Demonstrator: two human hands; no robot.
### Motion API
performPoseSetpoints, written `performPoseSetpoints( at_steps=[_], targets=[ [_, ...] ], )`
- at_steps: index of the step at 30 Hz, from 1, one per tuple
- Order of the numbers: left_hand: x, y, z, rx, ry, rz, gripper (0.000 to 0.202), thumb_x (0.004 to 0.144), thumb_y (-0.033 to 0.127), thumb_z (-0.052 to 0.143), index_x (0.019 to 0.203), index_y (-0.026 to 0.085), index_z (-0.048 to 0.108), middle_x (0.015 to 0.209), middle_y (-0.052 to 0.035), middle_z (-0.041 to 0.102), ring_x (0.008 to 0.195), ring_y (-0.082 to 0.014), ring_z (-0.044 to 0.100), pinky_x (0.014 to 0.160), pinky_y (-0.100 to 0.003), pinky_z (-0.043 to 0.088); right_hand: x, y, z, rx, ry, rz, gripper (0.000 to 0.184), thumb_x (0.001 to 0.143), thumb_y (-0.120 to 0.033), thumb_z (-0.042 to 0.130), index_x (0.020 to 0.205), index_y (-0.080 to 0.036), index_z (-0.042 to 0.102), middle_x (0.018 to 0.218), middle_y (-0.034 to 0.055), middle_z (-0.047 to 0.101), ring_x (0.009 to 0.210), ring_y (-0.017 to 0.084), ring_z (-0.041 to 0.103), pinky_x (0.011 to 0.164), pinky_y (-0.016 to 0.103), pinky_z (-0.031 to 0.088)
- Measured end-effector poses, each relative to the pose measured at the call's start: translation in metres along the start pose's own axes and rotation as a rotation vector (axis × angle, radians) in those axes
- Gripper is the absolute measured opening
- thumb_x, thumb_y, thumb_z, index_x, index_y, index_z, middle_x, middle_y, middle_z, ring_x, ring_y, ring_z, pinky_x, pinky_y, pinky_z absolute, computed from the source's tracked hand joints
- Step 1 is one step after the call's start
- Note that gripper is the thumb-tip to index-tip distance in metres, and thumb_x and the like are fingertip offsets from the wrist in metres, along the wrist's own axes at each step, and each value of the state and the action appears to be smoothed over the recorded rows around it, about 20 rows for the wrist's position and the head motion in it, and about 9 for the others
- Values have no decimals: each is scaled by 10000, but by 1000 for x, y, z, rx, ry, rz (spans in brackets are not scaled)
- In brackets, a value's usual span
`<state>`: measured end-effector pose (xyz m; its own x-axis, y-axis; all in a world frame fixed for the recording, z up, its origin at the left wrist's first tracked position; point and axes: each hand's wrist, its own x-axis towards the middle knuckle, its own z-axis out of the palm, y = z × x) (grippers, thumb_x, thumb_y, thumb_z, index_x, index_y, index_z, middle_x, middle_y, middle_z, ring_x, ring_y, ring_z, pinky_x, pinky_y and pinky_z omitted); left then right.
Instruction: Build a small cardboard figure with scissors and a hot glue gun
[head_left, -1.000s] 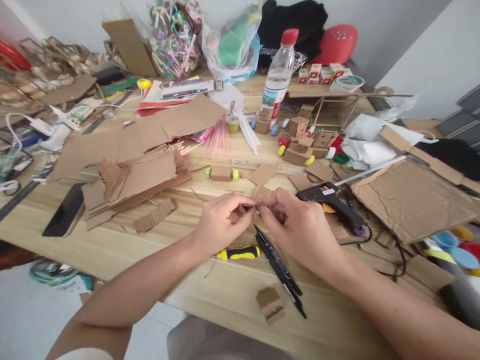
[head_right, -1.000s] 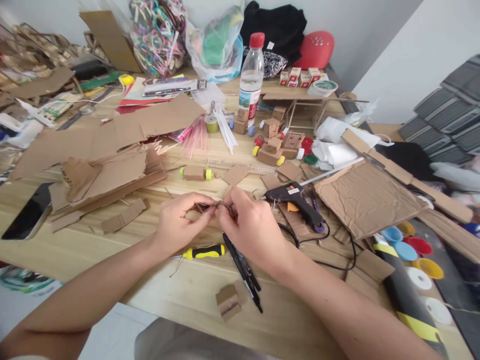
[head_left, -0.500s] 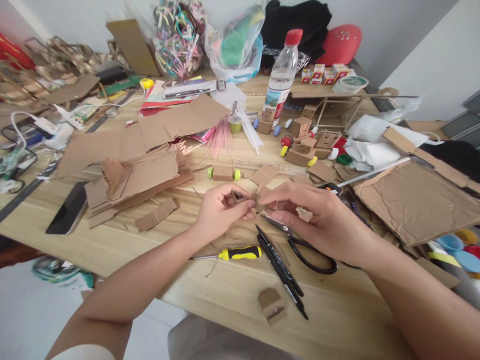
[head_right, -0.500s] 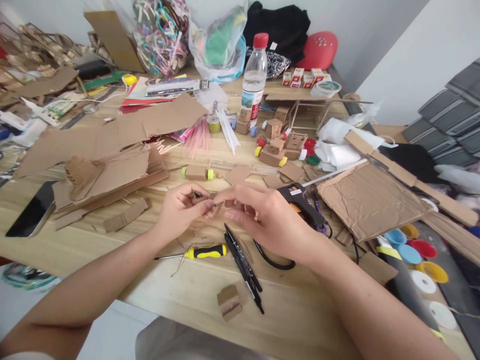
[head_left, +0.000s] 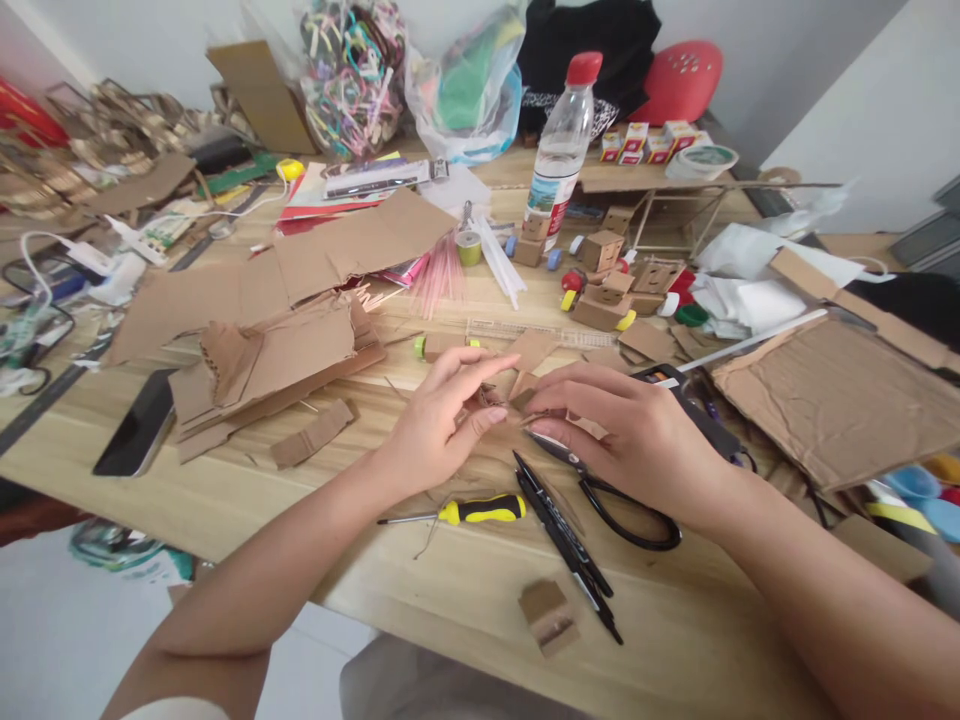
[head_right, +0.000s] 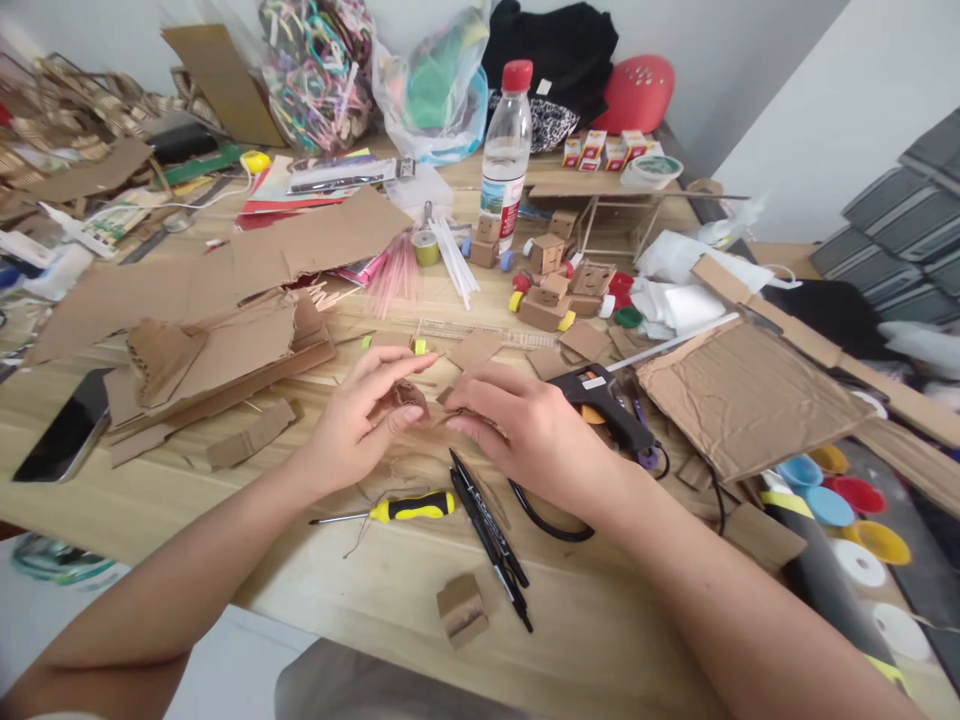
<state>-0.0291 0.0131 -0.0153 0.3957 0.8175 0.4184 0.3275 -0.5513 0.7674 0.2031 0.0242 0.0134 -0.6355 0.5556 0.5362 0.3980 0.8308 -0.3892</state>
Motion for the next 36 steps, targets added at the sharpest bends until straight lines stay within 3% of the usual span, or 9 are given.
performPoseSetpoints(
  at_steps=[5,11,17,24,28,32,36],
  targets=[
    [-1,1,-1,85,-116,43,499,1076,347,478,1573,341,444,1321,-106,555,1070,-197,655,995,-396,583,-2,-6,5,-90,18,-30,196,1072,-197,505,965,-206,669,916,83,760,798,197,751,688,304,623],
    [0,0,5,-44,-194,73,536,1082,365,447,1614,359,383,1334,-114,583,1219,-247,599,1077,-446,544,-4,-9,6,-116,15,-30,229,1087,-216,475,991,-189,682,1002,123,779,847,214,770,709,329,640],
    [0,3,6,-158,-179,2,519,1064,443,479,1576,362,465,1396,-118,601,1302,-265,590,1152,-463,492,-4,-10,5,-91,-9,-7,235,1084,-234,483,996,-195,697,1013,114,776,872,216,775,744,336,653],
    [2,8,4,-195,-89,-31,416,1046,454,521,1426,352,654,1323,-102,671,1330,-261,600,1188,-458,465,-6,-13,8,-102,-12,-2,251,1087,-227,467,989,-204,697,1024,118,782,931,231,776,787,360,663],
    [0,8,7,-250,-56,-101,365,1020,386,599,1366,331,701,1303,-101,682,1293,-260,633,1109,-438,542,-5,-12,8,-91,-16,-5,235,1086,-212,467,1022,-208,693,1037,116,787,998,238,774,840,365,661],
    [-1,11,11,-414,-6,-257,337,923,332,738,1254,267,735,1361,-113,676,1195,-246,701,978,-367,616,-4,-12,7,-95,-22,-12,247,1088,-197,453,1014,-204,689,1075,124,787,1011,239,776,860,371,658],
    [1,12,12,-547,49,-417,306,821,281,823,1101,205,727,1189,-107,770,1055,-229,761,904,-340,638,-5,-12,7,-116,-16,-9,267,1091,-202,444,995,-194,693,1016,121,787,967,237,776,829,362,653]
  ],
)
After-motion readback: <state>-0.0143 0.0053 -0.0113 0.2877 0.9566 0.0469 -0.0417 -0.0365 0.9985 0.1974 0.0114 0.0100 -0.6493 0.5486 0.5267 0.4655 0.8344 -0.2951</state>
